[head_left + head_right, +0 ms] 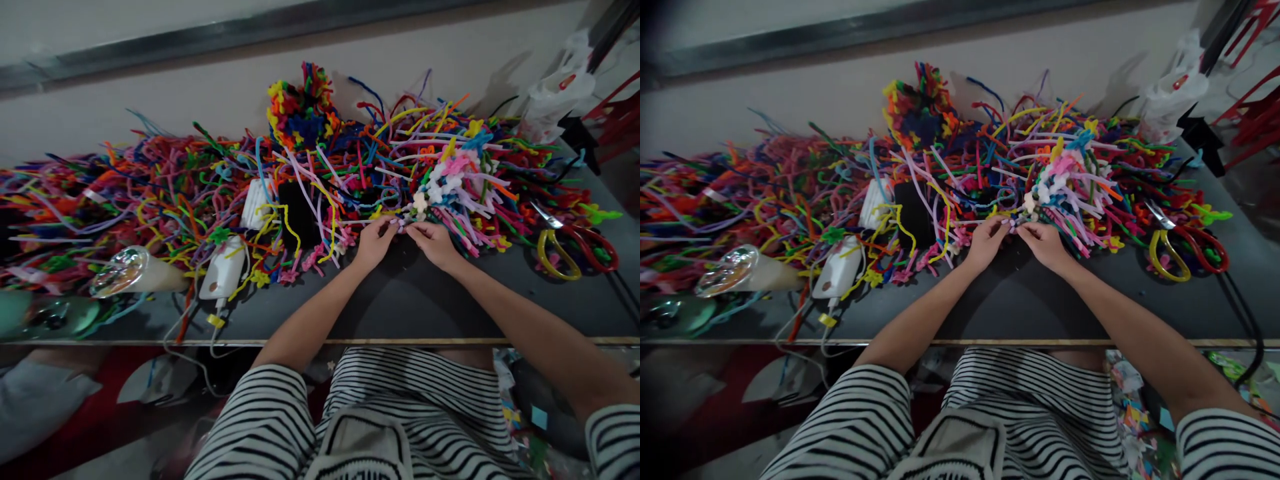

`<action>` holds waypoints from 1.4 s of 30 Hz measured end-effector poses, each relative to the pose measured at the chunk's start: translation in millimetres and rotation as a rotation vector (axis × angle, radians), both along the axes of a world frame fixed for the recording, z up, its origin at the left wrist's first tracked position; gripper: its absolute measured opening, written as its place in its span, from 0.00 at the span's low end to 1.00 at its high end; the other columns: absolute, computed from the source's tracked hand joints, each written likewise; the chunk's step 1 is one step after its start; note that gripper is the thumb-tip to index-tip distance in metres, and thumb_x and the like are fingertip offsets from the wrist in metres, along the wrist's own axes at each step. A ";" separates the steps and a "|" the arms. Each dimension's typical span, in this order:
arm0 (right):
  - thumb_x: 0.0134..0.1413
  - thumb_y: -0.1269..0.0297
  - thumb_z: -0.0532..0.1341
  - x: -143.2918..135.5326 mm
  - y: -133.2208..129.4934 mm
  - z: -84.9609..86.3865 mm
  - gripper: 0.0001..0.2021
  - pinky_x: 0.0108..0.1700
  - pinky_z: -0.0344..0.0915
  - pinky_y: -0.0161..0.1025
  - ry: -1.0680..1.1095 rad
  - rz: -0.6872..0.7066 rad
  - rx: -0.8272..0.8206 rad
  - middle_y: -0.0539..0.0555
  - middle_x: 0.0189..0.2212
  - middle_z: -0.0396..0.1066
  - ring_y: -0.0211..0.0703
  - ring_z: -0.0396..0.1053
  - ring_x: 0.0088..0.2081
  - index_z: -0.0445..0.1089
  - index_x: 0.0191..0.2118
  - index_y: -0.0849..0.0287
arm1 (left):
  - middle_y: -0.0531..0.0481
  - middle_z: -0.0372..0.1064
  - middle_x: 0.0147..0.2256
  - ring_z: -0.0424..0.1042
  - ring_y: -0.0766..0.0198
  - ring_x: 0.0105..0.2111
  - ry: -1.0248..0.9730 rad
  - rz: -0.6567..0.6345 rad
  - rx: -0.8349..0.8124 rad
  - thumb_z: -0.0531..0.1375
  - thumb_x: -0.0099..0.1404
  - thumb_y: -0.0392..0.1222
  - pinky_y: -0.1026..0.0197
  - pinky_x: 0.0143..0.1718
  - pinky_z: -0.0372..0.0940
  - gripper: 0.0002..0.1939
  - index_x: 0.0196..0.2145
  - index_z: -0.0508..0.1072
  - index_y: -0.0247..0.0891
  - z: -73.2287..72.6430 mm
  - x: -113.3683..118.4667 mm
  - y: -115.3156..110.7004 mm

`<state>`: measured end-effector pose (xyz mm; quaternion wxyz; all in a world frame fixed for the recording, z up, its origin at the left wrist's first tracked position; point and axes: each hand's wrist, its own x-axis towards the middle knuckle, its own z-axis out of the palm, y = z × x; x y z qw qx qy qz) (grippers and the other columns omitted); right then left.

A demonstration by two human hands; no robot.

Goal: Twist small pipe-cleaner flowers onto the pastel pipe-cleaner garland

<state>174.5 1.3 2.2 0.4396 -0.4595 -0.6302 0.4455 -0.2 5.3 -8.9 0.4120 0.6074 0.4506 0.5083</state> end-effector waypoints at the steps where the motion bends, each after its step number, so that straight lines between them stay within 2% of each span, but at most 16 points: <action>1: 0.56 0.47 0.62 0.6 -0.7 0.6 0.19 0.30 0.59 0.36 0.004 0.011 -0.003 0.51 0.23 0.68 0.38 0.65 0.27 0.78 0.34 0.60 | 0.50 0.78 0.36 0.73 0.68 0.27 -0.020 -0.014 -0.031 0.62 0.69 0.47 0.65 0.27 0.69 0.11 0.44 0.76 0.39 1.0 0.6 -0.6; 5: 0.57 0.49 0.63 0.8 -4.1 3.9 0.17 0.35 0.64 0.39 0.014 0.050 -0.017 0.52 0.24 0.70 0.42 0.69 0.32 0.78 0.34 0.59 | 0.53 0.74 0.28 0.69 0.71 0.21 -0.041 -0.016 -0.055 0.62 0.69 0.45 0.67 0.23 0.66 0.08 0.42 0.76 0.39 1.9 1.5 -1.7; 10: 0.55 0.49 0.64 -0.4 -6.5 9.1 0.16 0.37 0.65 0.40 0.032 0.057 -0.024 0.53 0.24 0.70 0.43 0.71 0.32 0.78 0.33 0.59 | 0.52 0.75 0.30 0.70 0.70 0.24 -0.039 0.016 -0.049 0.63 0.68 0.44 0.67 0.24 0.67 0.08 0.42 0.76 0.39 -1.4 0.9 0.5; 15: 0.56 0.47 0.64 3.2 -5.7 7.1 0.19 0.32 0.62 0.38 -0.005 0.062 -0.008 0.53 0.24 0.71 0.40 0.68 0.29 0.79 0.35 0.60 | 0.50 0.76 0.32 0.71 0.69 0.26 -0.038 0.026 -0.040 0.63 0.67 0.42 0.66 0.26 0.68 0.07 0.41 0.76 0.37 -5.4 1.2 4.3; 19: 0.55 0.47 0.65 8.1 -6.0 2.1 0.19 0.30 0.60 0.36 -0.005 0.062 0.046 0.53 0.26 0.72 0.38 0.66 0.28 0.79 0.37 0.60 | 0.50 0.75 0.30 0.70 0.69 0.25 0.021 0.018 0.010 0.64 0.67 0.48 0.67 0.25 0.66 0.11 0.40 0.76 0.37 -8.9 1.8 6.0; 23: 0.52 0.50 0.68 7.5 -5.0 -1.2 0.17 0.26 0.55 0.34 0.035 0.062 0.073 0.48 0.21 0.66 0.33 0.60 0.23 0.77 0.38 0.60 | 0.50 0.75 0.30 0.71 0.69 0.26 0.004 0.001 0.045 0.63 0.68 0.51 0.68 0.25 0.66 0.13 0.40 0.76 0.37 -8.0 2.6 4.7; 27: 0.46 0.50 0.72 3.8 0.1 -3.2 0.21 0.25 0.57 0.33 0.110 0.060 0.040 0.48 0.25 0.70 0.32 0.61 0.23 0.74 0.42 0.59 | 0.52 0.74 0.30 0.69 0.70 0.24 -0.012 -0.038 0.043 0.63 0.68 0.47 0.67 0.25 0.65 0.10 0.42 0.76 0.39 -6.1 2.5 4.0; 30: 0.49 0.46 0.71 3.4 4.0 -3.9 0.23 0.22 0.57 0.32 0.162 0.050 0.027 0.49 0.26 0.70 0.30 0.61 0.21 0.73 0.44 0.57 | 0.50 0.77 0.34 0.71 0.68 0.27 0.019 -0.044 0.086 0.64 0.66 0.43 0.65 0.29 0.67 0.09 0.43 0.78 0.39 -7.0 1.7 5.7; 33: 0.49 0.43 0.70 4.2 6.1 -4.1 0.23 0.20 0.56 0.32 0.167 0.046 0.042 0.49 0.26 0.71 0.30 0.61 0.19 0.74 0.42 0.57 | 0.49 0.78 0.38 0.73 0.66 0.31 0.021 -0.047 0.119 0.64 0.66 0.41 0.63 0.33 0.69 0.09 0.44 0.79 0.40 -8.2 0.7 7.3; 36: 0.48 0.41 0.70 5.1 6.9 -4.6 0.24 0.19 0.56 0.33 0.156 0.046 0.043 0.49 0.24 0.71 0.30 0.61 0.18 0.75 0.40 0.58 | 0.49 0.79 0.37 0.74 0.66 0.31 0.041 -0.053 0.117 0.64 0.66 0.40 0.62 0.34 0.70 0.10 0.44 0.81 0.41 -8.6 -0.2 7.9; 42: 0.48 0.44 0.70 8.3 7.4 -5.1 0.22 0.18 0.54 0.33 0.100 0.034 0.026 0.52 0.26 0.73 0.32 0.62 0.19 0.78 0.37 0.59 | 0.49 0.81 0.38 0.75 0.65 0.32 0.060 -0.055 0.126 0.64 0.66 0.38 0.60 0.37 0.71 0.10 0.44 0.82 0.42 -8.4 -1.0 7.1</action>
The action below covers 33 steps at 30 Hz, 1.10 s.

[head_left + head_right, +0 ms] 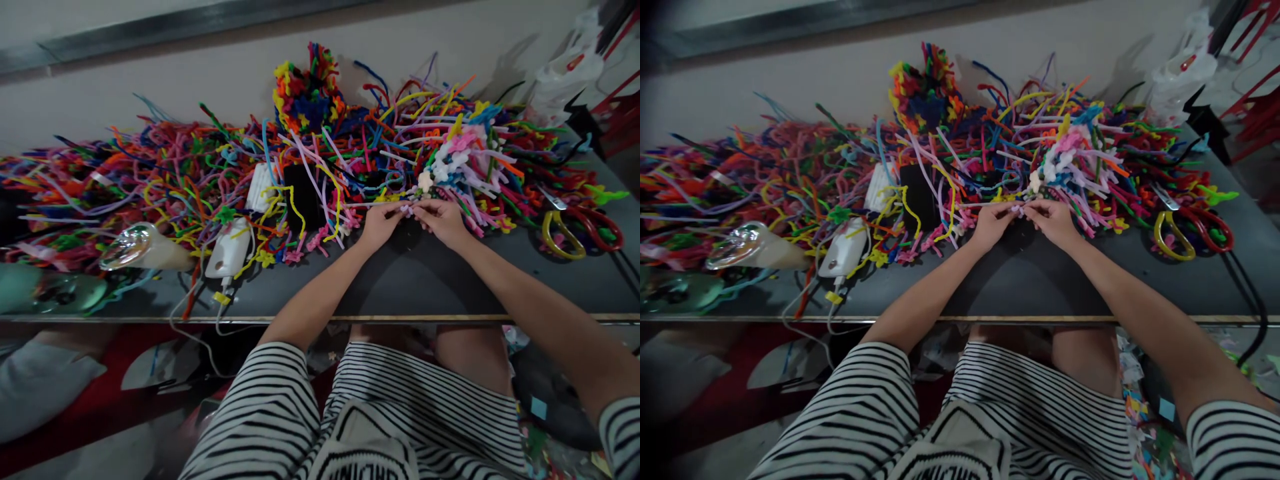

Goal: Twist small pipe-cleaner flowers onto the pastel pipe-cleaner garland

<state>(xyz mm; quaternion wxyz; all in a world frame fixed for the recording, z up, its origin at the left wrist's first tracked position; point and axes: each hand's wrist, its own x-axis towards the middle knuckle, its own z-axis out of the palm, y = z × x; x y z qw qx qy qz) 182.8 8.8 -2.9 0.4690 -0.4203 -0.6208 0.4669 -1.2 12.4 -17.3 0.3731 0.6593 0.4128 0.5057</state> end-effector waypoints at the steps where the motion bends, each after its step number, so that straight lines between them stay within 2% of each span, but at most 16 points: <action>1: 0.48 0.45 0.70 0.4 0.0 0.2 0.21 0.18 0.54 0.33 -0.009 -0.002 0.004 0.52 0.26 0.74 0.32 0.62 0.19 0.78 0.38 0.59 | 0.50 0.81 0.38 0.76 0.65 0.32 0.001 0.005 -0.003 0.64 0.66 0.38 0.60 0.37 0.72 0.10 0.44 0.82 0.42 0.0 0.0 -0.1; 5: 0.49 0.47 0.70 0.3 -0.6 2.1 0.19 0.18 0.54 0.33 -0.012 -0.010 0.018 0.52 0.25 0.74 0.32 0.61 0.19 0.80 0.37 0.59 | 0.50 0.81 0.37 0.75 0.66 0.29 0.015 0.018 -0.032 0.64 0.66 0.39 0.60 0.37 0.72 0.10 0.44 0.82 0.43 0.5 0.1 -0.3; 9: 0.48 0.48 0.71 -1.5 -2.9 5.2 0.18 0.18 0.56 0.33 -0.016 -0.020 0.020 0.52 0.25 0.74 0.32 0.62 0.19 0.80 0.36 0.59 | 0.49 0.81 0.37 0.78 0.63 0.35 0.026 0.050 -0.018 0.65 0.65 0.39 0.60 0.40 0.73 0.09 0.42 0.83 0.41 2.4 0.1 -2.1; 13: 0.46 0.48 0.72 -3.1 -6.2 6.9 0.19 0.20 0.60 0.33 -0.025 -0.036 0.020 0.53 0.25 0.75 0.33 0.64 0.20 0.80 0.36 0.60 | 0.48 0.82 0.36 0.78 0.63 0.33 0.053 0.074 -0.028 0.65 0.64 0.38 0.61 0.38 0.72 0.08 0.39 0.83 0.38 7.6 0.8 -8.6; 19: 0.46 0.46 0.72 -2.9 -9.8 0.5 0.20 0.23 0.64 0.34 -0.073 -0.052 0.068 0.53 0.27 0.75 0.36 0.68 0.24 0.77 0.35 0.60 | 0.46 0.82 0.36 0.80 0.62 0.35 0.054 0.065 -0.040 0.63 0.62 0.34 0.62 0.39 0.72 0.08 0.38 0.83 0.36 13.5 2.2 -17.6; 25: 0.55 0.48 0.68 0.2 -20.6 2.8 0.17 0.26 0.67 0.35 -0.121 -0.072 0.060 0.54 0.30 0.76 0.39 0.71 0.28 0.77 0.39 0.58 | 0.48 0.82 0.36 0.79 0.62 0.35 0.074 0.054 -0.057 0.64 0.63 0.38 0.62 0.38 0.72 0.08 0.39 0.83 0.38 11.6 1.6 -19.7; 33: 0.54 0.50 0.68 2.2 -28.0 9.7 0.18 0.27 0.65 0.36 -0.156 -0.037 0.056 0.53 0.29 0.75 0.37 0.68 0.26 0.77 0.43 0.59 | 0.48 0.81 0.38 0.79 0.63 0.36 0.043 0.087 -0.081 0.65 0.64 0.41 0.62 0.41 0.72 0.09 0.40 0.82 0.38 10.5 2.0 -21.4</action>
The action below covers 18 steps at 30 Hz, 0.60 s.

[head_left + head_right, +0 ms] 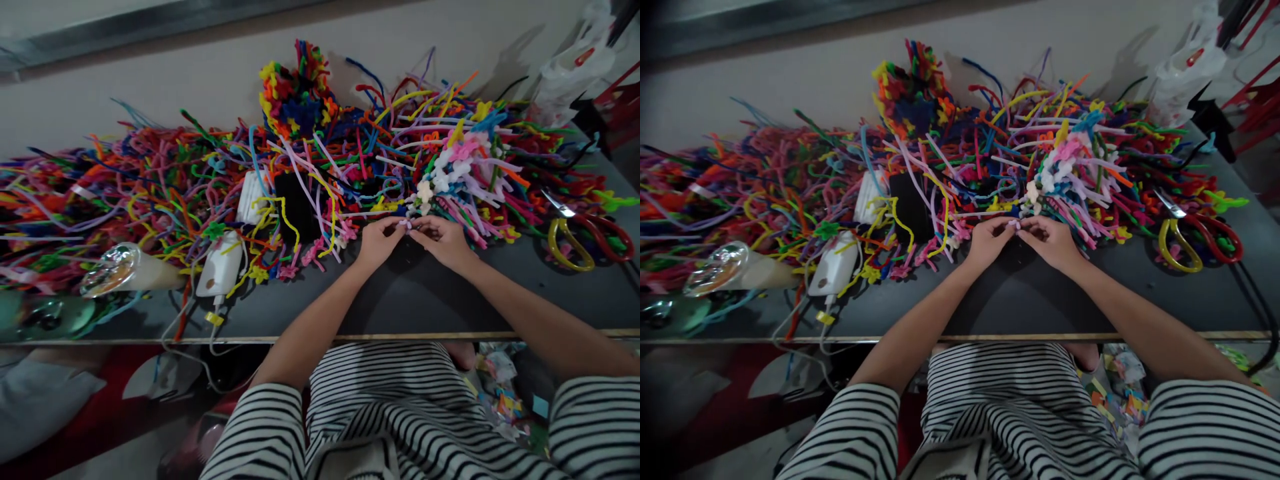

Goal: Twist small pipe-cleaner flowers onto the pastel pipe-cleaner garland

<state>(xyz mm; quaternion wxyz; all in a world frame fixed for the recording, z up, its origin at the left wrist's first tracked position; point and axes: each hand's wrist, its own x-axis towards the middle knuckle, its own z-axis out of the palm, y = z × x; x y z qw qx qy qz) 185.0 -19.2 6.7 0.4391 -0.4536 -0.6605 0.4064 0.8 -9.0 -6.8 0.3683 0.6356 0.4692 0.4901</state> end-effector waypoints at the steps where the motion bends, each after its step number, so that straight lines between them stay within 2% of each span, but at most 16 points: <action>1: 0.54 0.50 0.68 0.4 0.2 -0.9 0.18 0.27 0.65 0.36 -0.004 0.001 0.004 0.53 0.29 0.75 0.37 0.68 0.26 0.77 0.43 0.59 | 0.48 0.81 0.38 0.79 0.63 0.36 0.002 0.002 0.001 0.65 0.64 0.41 0.62 0.41 0.72 0.09 0.40 0.82 0.38 -0.3 0.3 0.2; 8: 0.58 0.50 0.64 6.0 -1.9 -7.5 0.17 0.27 0.66 0.36 -0.023 -0.047 0.059 0.54 0.28 0.75 0.40 0.71 0.27 0.77 0.43 0.59 | 0.47 0.81 0.38 0.78 0.63 0.36 -0.031 -0.006 -0.022 0.63 0.65 0.44 0.61 0.41 0.72 0.11 0.41 0.81 0.36 -0.8 1.8 0.5; 12: 0.61 0.51 0.62 7.4 -7.9 -6.2 0.15 0.27 0.65 0.37 -0.079 -0.099 0.112 0.54 0.27 0.75 0.40 0.71 0.27 0.77 0.42 0.57 | 0.48 0.80 0.37 0.76 0.64 0.34 -0.011 0.012 -0.016 0.64 0.64 0.41 0.62 0.38 0.70 0.11 0.44 0.79 0.37 0.8 1.6 1.5; 16: 0.64 0.53 0.59 6.6 -16.9 -1.5 0.13 0.27 0.64 0.39 -0.204 -0.157 0.224 0.52 0.24 0.73 0.40 0.69 0.24 0.77 0.40 0.55 | 0.50 0.77 0.34 0.74 0.66 0.32 -0.038 0.055 -0.017 0.62 0.64 0.41 0.64 0.36 0.68 0.06 0.37 0.77 0.38 3.2 1.8 2.0; 18: 0.64 0.55 0.59 6.2 -21.7 1.2 0.12 0.28 0.65 0.39 -0.291 -0.121 0.318 0.52 0.23 0.73 0.40 0.69 0.23 0.77 0.41 0.53 | 0.50 0.75 0.32 0.72 0.67 0.31 -0.072 0.057 -0.028 0.61 0.65 0.42 0.64 0.35 0.68 0.06 0.35 0.74 0.37 3.3 2.1 1.9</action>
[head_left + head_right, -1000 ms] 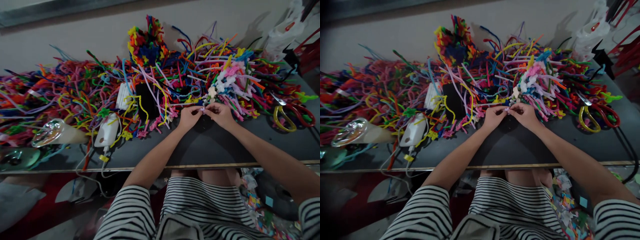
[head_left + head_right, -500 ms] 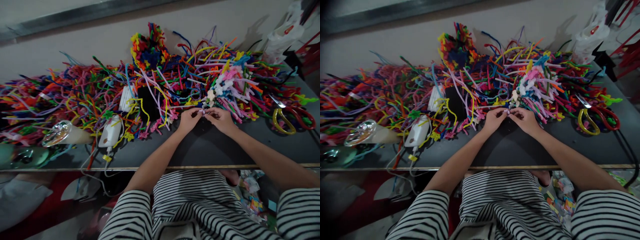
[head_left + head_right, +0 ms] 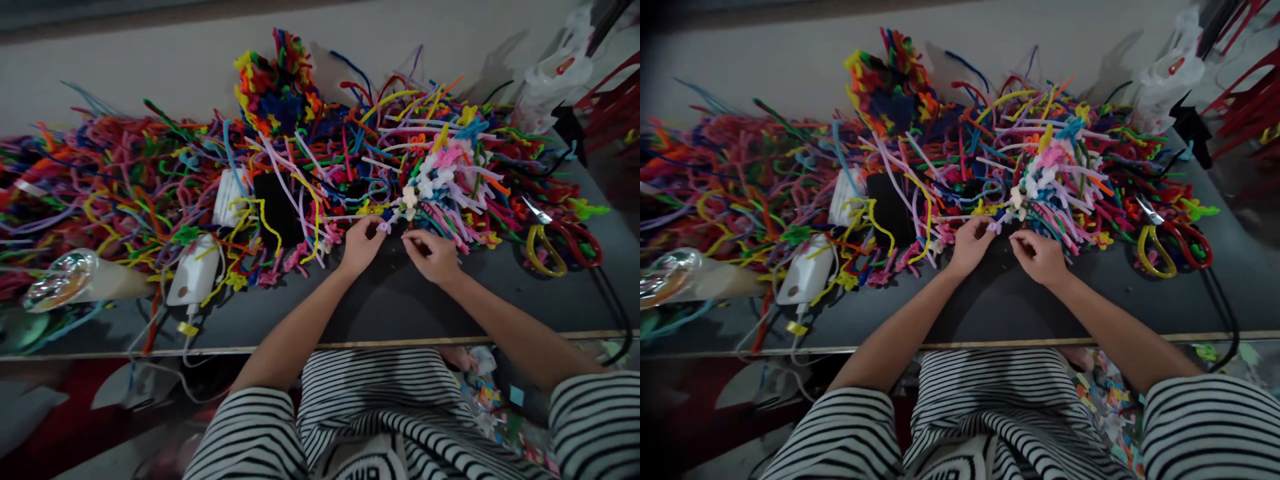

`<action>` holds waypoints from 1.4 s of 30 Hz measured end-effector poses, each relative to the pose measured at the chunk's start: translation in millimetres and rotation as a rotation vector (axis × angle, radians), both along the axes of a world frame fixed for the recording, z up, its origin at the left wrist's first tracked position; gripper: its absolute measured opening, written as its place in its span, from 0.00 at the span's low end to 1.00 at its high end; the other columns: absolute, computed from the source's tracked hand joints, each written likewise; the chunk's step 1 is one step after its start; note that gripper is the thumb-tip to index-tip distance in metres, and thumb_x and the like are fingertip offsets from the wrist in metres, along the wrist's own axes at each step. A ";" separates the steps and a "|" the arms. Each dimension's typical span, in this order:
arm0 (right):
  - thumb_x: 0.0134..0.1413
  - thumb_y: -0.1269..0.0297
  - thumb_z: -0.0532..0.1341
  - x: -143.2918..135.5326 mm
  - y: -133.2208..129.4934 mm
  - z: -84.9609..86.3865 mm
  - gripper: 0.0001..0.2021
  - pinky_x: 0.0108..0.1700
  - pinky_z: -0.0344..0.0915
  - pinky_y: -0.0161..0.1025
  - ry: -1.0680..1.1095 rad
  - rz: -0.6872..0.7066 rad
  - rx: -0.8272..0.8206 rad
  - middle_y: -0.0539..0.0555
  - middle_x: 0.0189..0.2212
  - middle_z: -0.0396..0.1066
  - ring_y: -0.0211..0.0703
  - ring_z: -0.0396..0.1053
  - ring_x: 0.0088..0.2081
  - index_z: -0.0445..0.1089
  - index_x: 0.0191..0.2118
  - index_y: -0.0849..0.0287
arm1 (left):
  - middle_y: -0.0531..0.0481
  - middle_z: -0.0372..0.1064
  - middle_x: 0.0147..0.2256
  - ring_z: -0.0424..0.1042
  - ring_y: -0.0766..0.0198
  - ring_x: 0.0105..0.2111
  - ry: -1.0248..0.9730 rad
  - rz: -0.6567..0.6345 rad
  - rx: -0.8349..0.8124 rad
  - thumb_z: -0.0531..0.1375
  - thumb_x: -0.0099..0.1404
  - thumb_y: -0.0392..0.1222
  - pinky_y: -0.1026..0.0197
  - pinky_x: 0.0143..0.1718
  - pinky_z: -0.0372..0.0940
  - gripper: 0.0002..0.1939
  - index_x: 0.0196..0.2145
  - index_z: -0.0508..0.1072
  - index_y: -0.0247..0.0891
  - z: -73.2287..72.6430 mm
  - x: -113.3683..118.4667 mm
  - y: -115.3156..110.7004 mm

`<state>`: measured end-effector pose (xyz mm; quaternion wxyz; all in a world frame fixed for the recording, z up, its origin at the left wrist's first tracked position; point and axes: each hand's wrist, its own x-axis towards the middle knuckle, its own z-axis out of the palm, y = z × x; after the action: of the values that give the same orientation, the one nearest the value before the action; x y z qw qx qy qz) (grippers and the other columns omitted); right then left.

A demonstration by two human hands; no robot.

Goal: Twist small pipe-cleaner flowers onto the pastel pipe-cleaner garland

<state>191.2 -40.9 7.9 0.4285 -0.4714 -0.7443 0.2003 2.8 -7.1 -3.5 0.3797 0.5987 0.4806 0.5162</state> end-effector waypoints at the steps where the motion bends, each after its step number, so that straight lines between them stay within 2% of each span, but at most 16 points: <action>1: 0.64 0.56 0.59 0.0 -2.1 1.1 0.11 0.28 0.65 0.39 -0.046 0.028 0.032 0.51 0.23 0.73 0.40 0.69 0.23 0.78 0.41 0.53 | 0.50 0.75 0.32 0.72 0.67 0.30 -0.016 -0.006 -0.010 0.61 0.65 0.42 0.64 0.35 0.67 0.06 0.35 0.73 0.38 -0.5 0.2 0.1; 5: 0.63 0.56 0.59 -0.1 -5.2 3.0 0.11 0.28 0.64 0.38 -0.112 0.042 0.083 0.50 0.21 0.71 0.39 0.68 0.21 0.78 0.40 0.52 | 0.50 0.75 0.33 0.72 0.67 0.29 -0.012 -0.059 -0.035 0.60 0.64 0.40 0.64 0.33 0.67 0.05 0.37 0.73 0.37 -5.4 0.1 3.8; 10: 0.63 0.55 0.59 -0.5 2.8 2.2 0.12 0.31 0.66 0.39 0.010 0.006 0.021 0.51 0.23 0.71 0.39 0.67 0.23 0.76 0.43 0.55 | 0.50 0.75 0.32 0.73 0.67 0.29 0.004 -0.040 0.031 0.62 0.62 0.38 0.65 0.33 0.67 0.09 0.42 0.73 0.37 -9.5 -1.0 6.4; 14: 0.59 0.56 0.64 1.7 10.1 2.3 0.17 0.34 0.68 0.40 0.070 0.079 -0.047 0.53 0.31 0.75 0.40 0.68 0.26 0.74 0.52 0.55 | 0.50 0.77 0.34 0.75 0.66 0.33 0.079 -0.073 0.099 0.64 0.61 0.39 0.64 0.37 0.68 0.10 0.42 0.74 0.37 -7.8 0.3 3.5; 18: 0.59 0.57 0.64 0.9 17.4 2.0 0.15 0.38 0.71 0.42 0.003 0.107 0.004 0.55 0.41 0.78 0.44 0.73 0.34 0.76 0.51 0.52 | 0.50 0.77 0.33 0.74 0.66 0.31 0.129 -0.069 0.128 0.64 0.62 0.42 0.64 0.36 0.68 0.07 0.37 0.77 0.37 -5.2 0.7 2.2; 21: 0.60 0.56 0.63 -1.8 23.6 0.7 0.14 0.41 0.73 0.44 0.003 0.071 0.031 0.55 0.43 0.79 0.45 0.75 0.36 0.78 0.50 0.51 | 0.50 0.77 0.33 0.74 0.66 0.31 0.092 -0.053 0.099 0.64 0.63 0.46 0.64 0.36 0.68 0.09 0.38 0.77 0.37 -5.1 -0.2 2.5; 24: 0.59 0.56 0.65 -3.9 27.0 0.1 0.16 0.41 0.74 0.44 0.021 0.106 0.017 0.55 0.45 0.79 0.46 0.76 0.38 0.78 0.51 0.51 | 0.50 0.77 0.31 0.72 0.67 0.28 0.035 -0.042 0.067 0.65 0.63 0.50 0.65 0.32 0.67 0.12 0.37 0.78 0.38 -7.2 -2.1 5.0; 27: 0.60 0.58 0.64 -4.7 26.0 2.0 0.15 0.44 0.74 0.45 0.034 0.102 0.034 0.55 0.46 0.79 0.48 0.77 0.43 0.79 0.51 0.51 | 0.51 0.75 0.28 0.70 0.68 0.25 -0.041 -0.106 0.047 0.66 0.61 0.56 0.66 0.28 0.67 0.17 0.35 0.77 0.38 -9.2 -4.4 8.7; 30: 0.62 0.61 0.62 -4.2 23.5 5.3 0.12 0.47 0.73 0.46 0.060 0.071 0.054 0.54 0.44 0.80 0.48 0.77 0.44 0.80 0.47 0.52 | 0.50 0.75 0.29 0.71 0.69 0.25 -0.087 -0.229 0.028 0.69 0.58 0.59 0.65 0.29 0.68 0.20 0.34 0.77 0.38 -7.9 -5.3 9.9; 33: 0.64 0.63 0.60 -2.6 22.0 7.7 0.11 0.49 0.72 0.47 0.050 0.081 0.054 0.53 0.43 0.80 0.48 0.77 0.45 0.81 0.44 0.51 | 0.49 0.76 0.30 0.72 0.68 0.27 -0.091 -0.330 -0.013 0.69 0.58 0.57 0.65 0.31 0.69 0.19 0.35 0.78 0.37 -4.4 -4.2 7.8; 35: 0.64 0.64 0.58 -1.5 21.7 8.1 0.13 0.50 0.72 0.46 0.042 0.095 0.066 0.53 0.43 0.80 0.48 0.77 0.46 0.81 0.43 0.51 | 0.48 0.76 0.31 0.72 0.68 0.28 -0.079 -0.354 -0.021 0.69 0.59 0.56 0.64 0.32 0.69 0.18 0.35 0.78 0.37 -3.3 -3.2 6.4; 38: 0.64 0.63 0.58 -0.9 21.9 7.2 0.13 0.47 0.72 0.45 0.049 0.085 0.068 0.54 0.43 0.80 0.47 0.77 0.45 0.81 0.45 0.52 | 0.48 0.76 0.31 0.72 0.68 0.27 -0.074 -0.316 -0.024 0.69 0.59 0.56 0.64 0.31 0.69 0.19 0.36 0.77 0.37 -5.5 -3.1 6.8; 42: 0.63 0.61 0.59 -1.8 23.7 2.2 0.14 0.37 0.71 0.41 0.059 0.098 0.029 0.56 0.46 0.79 0.46 0.77 0.40 0.79 0.49 0.55 | 0.51 0.75 0.29 0.72 0.68 0.24 -0.072 -0.231 -0.018 0.67 0.62 0.56 0.64 0.29 0.69 0.22 0.48 0.73 0.40 -9.7 -3.6 8.3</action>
<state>189.5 -17.3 10.1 0.4465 -0.4219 -0.7565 0.2241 -0.8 1.3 -13.2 0.4590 0.6278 0.3990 0.4858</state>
